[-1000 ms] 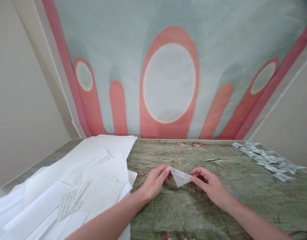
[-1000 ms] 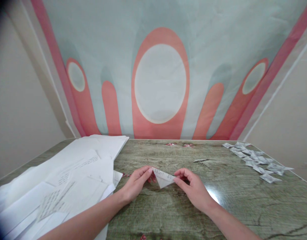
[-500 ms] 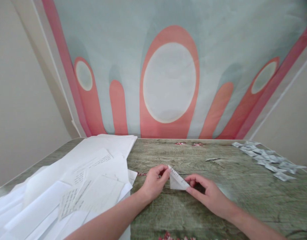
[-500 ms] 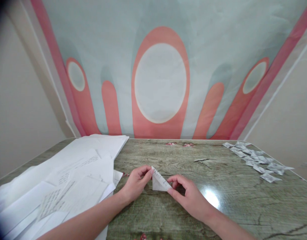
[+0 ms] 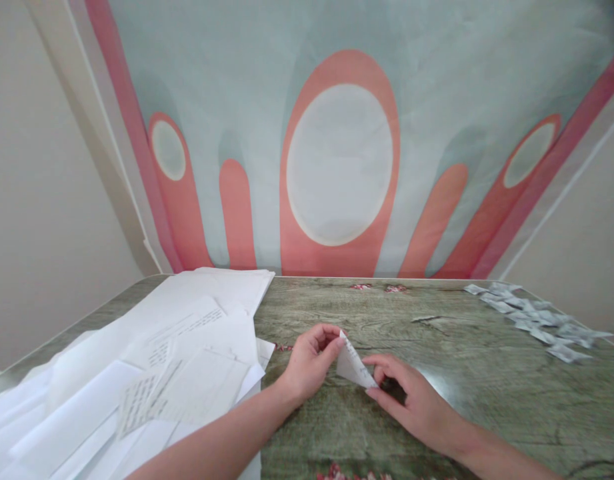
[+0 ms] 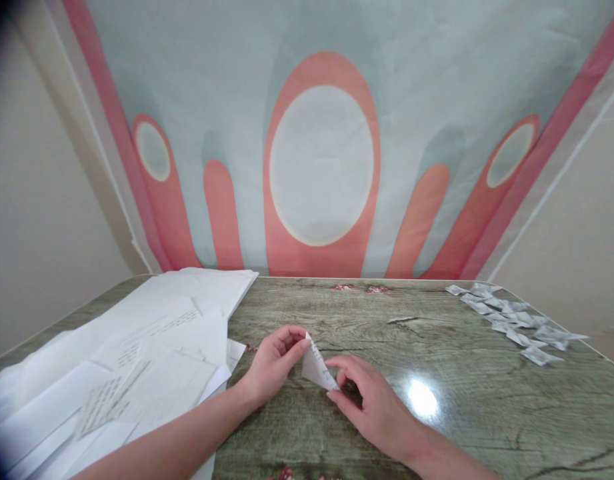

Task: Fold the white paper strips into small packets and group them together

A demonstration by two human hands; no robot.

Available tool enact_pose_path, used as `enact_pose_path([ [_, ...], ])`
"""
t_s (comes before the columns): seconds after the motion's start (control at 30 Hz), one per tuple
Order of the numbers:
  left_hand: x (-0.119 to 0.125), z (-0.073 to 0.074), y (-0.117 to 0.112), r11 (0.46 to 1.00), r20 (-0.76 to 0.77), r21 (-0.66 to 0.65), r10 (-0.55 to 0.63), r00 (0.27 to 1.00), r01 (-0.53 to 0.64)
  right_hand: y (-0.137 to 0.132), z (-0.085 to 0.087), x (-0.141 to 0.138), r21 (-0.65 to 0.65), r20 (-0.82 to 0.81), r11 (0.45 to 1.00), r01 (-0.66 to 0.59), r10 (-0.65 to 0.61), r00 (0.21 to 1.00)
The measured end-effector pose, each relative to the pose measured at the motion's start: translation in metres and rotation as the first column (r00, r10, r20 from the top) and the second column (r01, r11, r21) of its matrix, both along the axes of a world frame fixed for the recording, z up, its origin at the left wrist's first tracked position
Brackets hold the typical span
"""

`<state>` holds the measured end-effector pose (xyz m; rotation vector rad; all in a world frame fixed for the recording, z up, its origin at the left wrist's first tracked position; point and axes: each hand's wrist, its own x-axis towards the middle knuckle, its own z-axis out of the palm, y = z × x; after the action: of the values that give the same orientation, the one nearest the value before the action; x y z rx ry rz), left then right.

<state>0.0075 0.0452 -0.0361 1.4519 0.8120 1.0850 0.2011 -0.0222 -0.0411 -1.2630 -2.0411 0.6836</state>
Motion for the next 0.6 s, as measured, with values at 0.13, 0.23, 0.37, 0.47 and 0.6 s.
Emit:
enact_pose_path([
  [0.13,0.0016,-0.0006,-0.0003,0.999,0.061,-0.023,0.043,0.997,-0.042,0.0004,0.0002,-0.0013,0.006,0.020,1.000,0.001,-0.002,1.000],
  [0.23,0.0017,-0.0006,0.0002,0.998,0.050,-0.062,0.029,0.998,-0.026,0.0001,0.0006,-0.0018,0.003,0.029,1.000,0.005,-0.005,1.000],
  [0.37,0.0013,0.0001,0.0006,0.995,0.042,-0.101,0.006,0.999,-0.002,-0.0001,0.0012,-0.0013,0.006,0.050,1.000,-0.009,0.009,0.999],
  [0.47,0.0018,-0.0006,-0.0004,0.996,0.053,-0.092,0.003,0.999,0.002,-0.0001,0.0031,-0.0011,0.034,0.090,0.999,-0.030,0.026,0.996],
  [0.6,0.0037,-0.0023,-0.0040,0.999,0.035,-0.007,0.048,0.998,-0.047,-0.0001,0.0059,-0.0031,0.086,0.147,0.995,-0.055,0.042,0.988],
])
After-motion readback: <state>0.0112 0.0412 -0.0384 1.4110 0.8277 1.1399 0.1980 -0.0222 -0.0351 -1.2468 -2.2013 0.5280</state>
